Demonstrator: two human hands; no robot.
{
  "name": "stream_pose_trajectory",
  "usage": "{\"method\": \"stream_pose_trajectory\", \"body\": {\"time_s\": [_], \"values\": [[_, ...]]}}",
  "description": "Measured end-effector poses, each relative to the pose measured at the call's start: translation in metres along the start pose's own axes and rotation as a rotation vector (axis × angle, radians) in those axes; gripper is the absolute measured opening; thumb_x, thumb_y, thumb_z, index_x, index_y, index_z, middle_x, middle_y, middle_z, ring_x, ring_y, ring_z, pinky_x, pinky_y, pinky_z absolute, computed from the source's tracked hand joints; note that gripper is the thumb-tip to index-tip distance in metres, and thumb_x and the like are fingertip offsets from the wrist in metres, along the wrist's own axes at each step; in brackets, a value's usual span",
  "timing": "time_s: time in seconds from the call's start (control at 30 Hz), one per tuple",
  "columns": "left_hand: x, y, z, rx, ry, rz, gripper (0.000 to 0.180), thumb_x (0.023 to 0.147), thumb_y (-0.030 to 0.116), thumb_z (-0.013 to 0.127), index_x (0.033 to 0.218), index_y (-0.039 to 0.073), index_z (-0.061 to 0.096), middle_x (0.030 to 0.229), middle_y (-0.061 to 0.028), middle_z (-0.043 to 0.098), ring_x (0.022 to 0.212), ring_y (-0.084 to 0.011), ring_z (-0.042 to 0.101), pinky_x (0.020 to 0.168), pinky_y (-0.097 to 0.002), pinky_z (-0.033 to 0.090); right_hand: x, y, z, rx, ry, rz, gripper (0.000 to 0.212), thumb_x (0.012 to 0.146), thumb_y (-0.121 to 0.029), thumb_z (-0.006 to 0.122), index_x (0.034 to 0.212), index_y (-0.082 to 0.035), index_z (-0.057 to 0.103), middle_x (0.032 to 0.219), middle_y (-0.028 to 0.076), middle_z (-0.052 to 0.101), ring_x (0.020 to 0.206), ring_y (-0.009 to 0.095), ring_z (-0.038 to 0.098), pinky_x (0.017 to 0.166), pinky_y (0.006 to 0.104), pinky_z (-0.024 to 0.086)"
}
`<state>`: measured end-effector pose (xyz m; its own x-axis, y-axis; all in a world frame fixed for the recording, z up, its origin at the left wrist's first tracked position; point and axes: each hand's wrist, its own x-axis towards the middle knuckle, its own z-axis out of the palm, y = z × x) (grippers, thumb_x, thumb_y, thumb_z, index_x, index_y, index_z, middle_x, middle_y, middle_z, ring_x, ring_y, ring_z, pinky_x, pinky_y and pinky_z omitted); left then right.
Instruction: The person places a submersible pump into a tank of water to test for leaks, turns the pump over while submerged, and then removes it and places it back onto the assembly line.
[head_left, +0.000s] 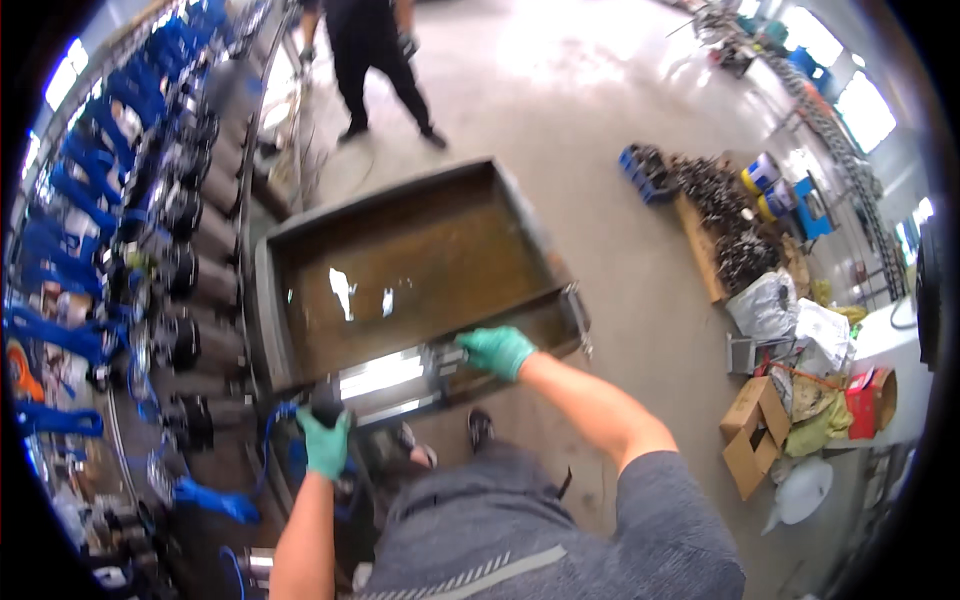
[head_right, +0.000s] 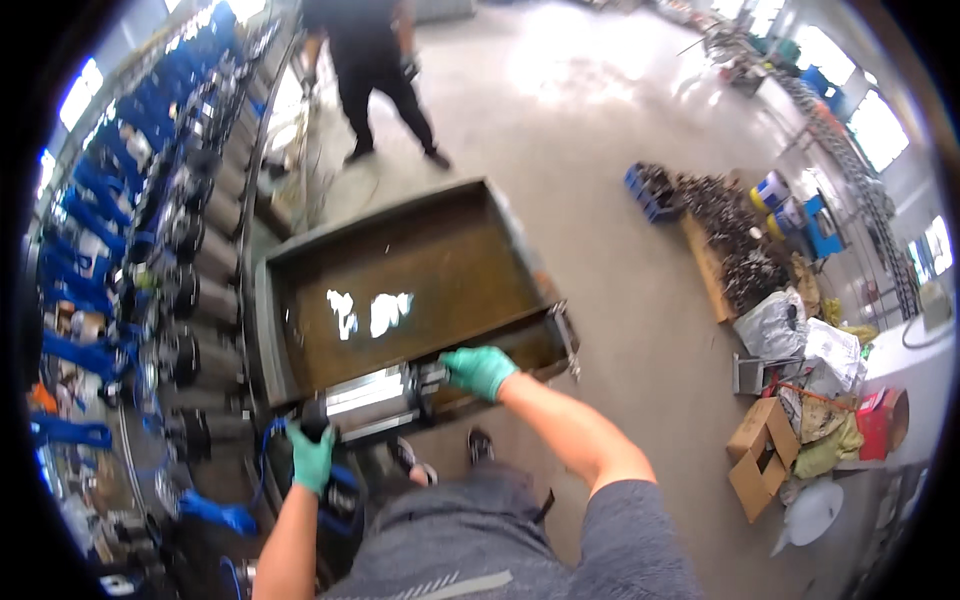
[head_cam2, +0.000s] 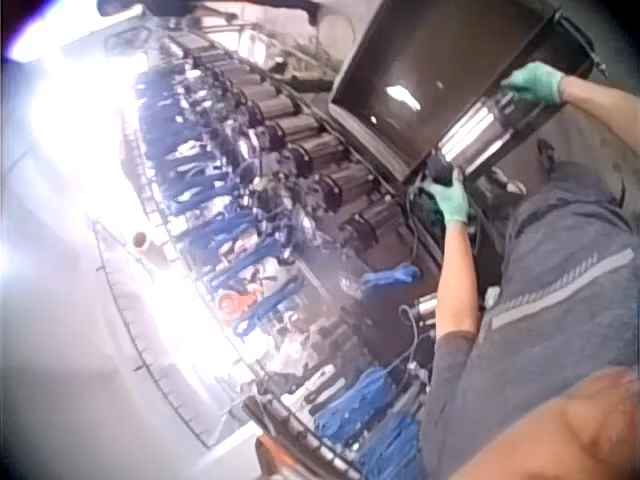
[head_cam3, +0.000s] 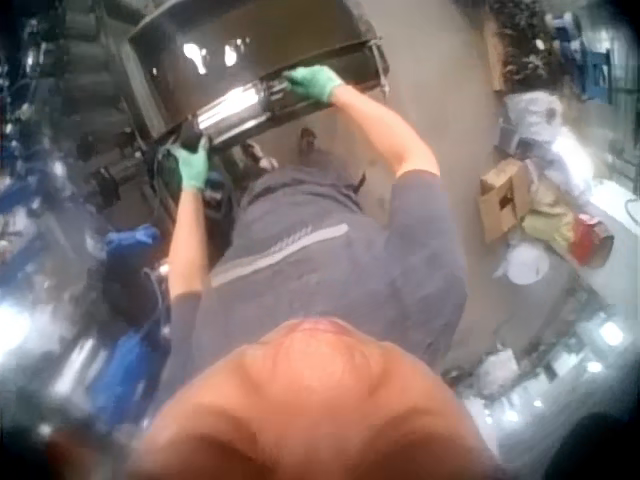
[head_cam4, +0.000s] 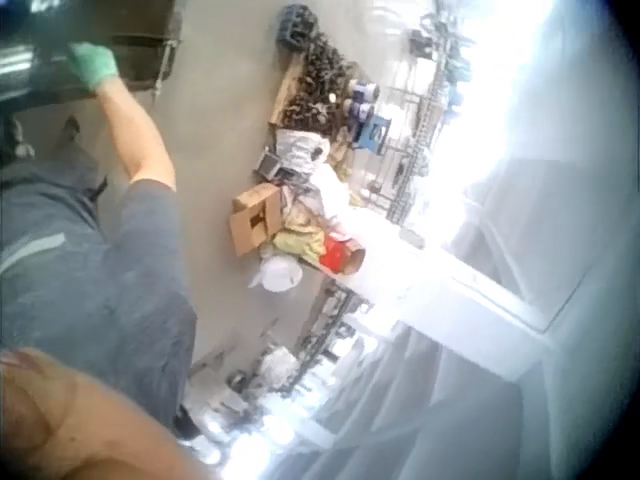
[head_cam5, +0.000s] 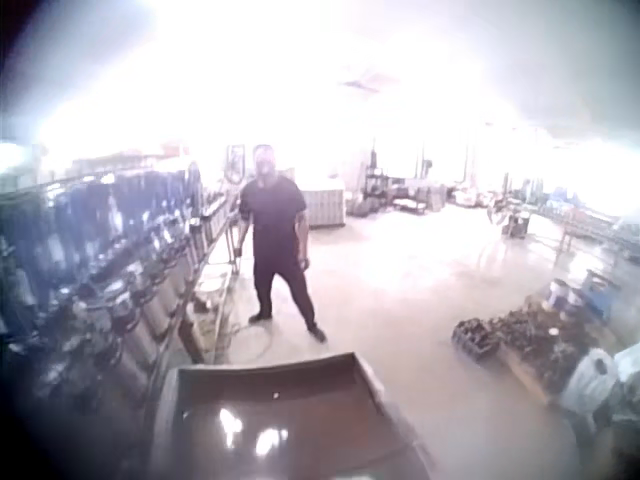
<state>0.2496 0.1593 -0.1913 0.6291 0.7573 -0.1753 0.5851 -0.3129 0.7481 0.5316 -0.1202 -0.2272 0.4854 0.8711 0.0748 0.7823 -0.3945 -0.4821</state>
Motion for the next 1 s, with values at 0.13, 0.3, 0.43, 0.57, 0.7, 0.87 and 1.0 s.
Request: {"method": "stream_pose_trajectory", "body": {"time_s": [0.13, 0.3, 0.43, 0.57, 0.7, 0.87, 1.0], "values": [[-0.006, -0.012, -0.004, -0.076, -0.044, -0.013, 0.083, 0.085, 0.027, 0.084, 0.142, -0.003, 0.032, 0.13, -0.0205, 0.054, 0.115, -0.0282, 0.054, 0.102, -0.0373, 0.044, 0.005, -0.007, -0.001, 0.241, -0.275, 0.316, 0.048, 0.094, -0.046, 0.066, 0.13, -0.014, 0.065, 0.113, 0.016, 0.072, 0.107, 0.037, 0.067, 0.091, 0.0452, 0.053], [-0.01, -0.015, -0.001, -0.128, -0.052, -0.032, 0.084, 0.085, 0.026, 0.085, 0.143, -0.003, 0.031, 0.13, -0.02, 0.052, 0.118, -0.0279, 0.051, 0.105, -0.0376, 0.041, 0.022, 0.007, -0.004, 0.304, -0.484, 0.395, 0.049, 0.093, -0.049, 0.068, 0.12, -0.008, 0.071, 0.115, 0.019, 0.072, 0.107, 0.037, 0.067, 0.094, 0.0417, 0.052], [-0.01, -0.004, -0.002, -0.075, -0.06, -0.049, 0.085, 0.085, 0.026, 0.085, 0.144, -0.003, 0.03, 0.13, -0.0205, 0.052, 0.118, -0.028, 0.051, 0.106, -0.0373, 0.041, 0.022, 0.005, -0.011, 0.301, -0.515, 0.429, 0.051, 0.092, -0.049, 0.068, 0.117, -0.004, 0.072, 0.114, 0.021, 0.072, 0.107, 0.038, 0.067, 0.094, 0.0417, 0.052], [-0.014, -0.003, -0.004, -0.149, -0.05, -0.046, 0.073, 0.087, 0.018, 0.082, 0.138, 0.001, 0.034, 0.123, -0.017, 0.056, 0.109, -0.0259, 0.054, 0.099, -0.0356, 0.044, -0.001, -0.029, -0.039, 0.15, -0.4, 0.46, 0.058, 0.093, -0.044, 0.068, 0.139, -0.01, 0.059, 0.134, 0.019, 0.063, 0.124, 0.037, 0.059, 0.105, 0.0433, 0.047], [-0.015, 0.006, -0.003, -0.165, -0.03, -0.051, 0.07, 0.085, 0.014, 0.083, 0.135, 0.002, 0.036, 0.12, -0.0158, 0.057, 0.108, -0.0246, 0.055, 0.099, -0.0349, 0.044, -0.084, 0.02, -0.031, -0.043, 0.608, 0.702, 0.038, 0.09, -0.024, 0.066, 0.122, -0.003, 0.065, 0.119, 0.021, 0.066, 0.111, 0.041, 0.06, 0.098, 0.0485, 0.048], [-0.014, 0.011, -0.004, -0.162, -0.05, -0.044, 0.07, 0.084, 0.012, 0.084, 0.134, 0.002, 0.036, 0.119, -0.0151, 0.057, 0.106, -0.0238, 0.055, 0.097, -0.0339, 0.045, -0.145, 0.084, -0.012, 0.74, 0.469, 1.42, 0.054, 0.088, -0.037, 0.076, 0.122, -0.003, 0.049, 0.09, 0.015, 0.065, 0.07, 0.025, 0.066, 0.059, 0.0408, 0.054], [-0.009, 0.006, -0.004, -0.168, -0.048, -0.06, 0.072, 0.082, 0.01, 0.085, 0.133, 0.001, 0.036, 0.118, -0.0145, 0.058, 0.104, -0.0232, 0.056, 0.095, -0.0331, 0.047, -0.087, 0.089, -0.044, 0.887, 0.47, 1.264, 0.045, 0.097, -0.032, 0.067, 0.129, -0.012, 0.043, 0.068, 0.003, 0.052, 0.046, 0.015, 0.047, 0.04, 0.0318, 0.039]]}}
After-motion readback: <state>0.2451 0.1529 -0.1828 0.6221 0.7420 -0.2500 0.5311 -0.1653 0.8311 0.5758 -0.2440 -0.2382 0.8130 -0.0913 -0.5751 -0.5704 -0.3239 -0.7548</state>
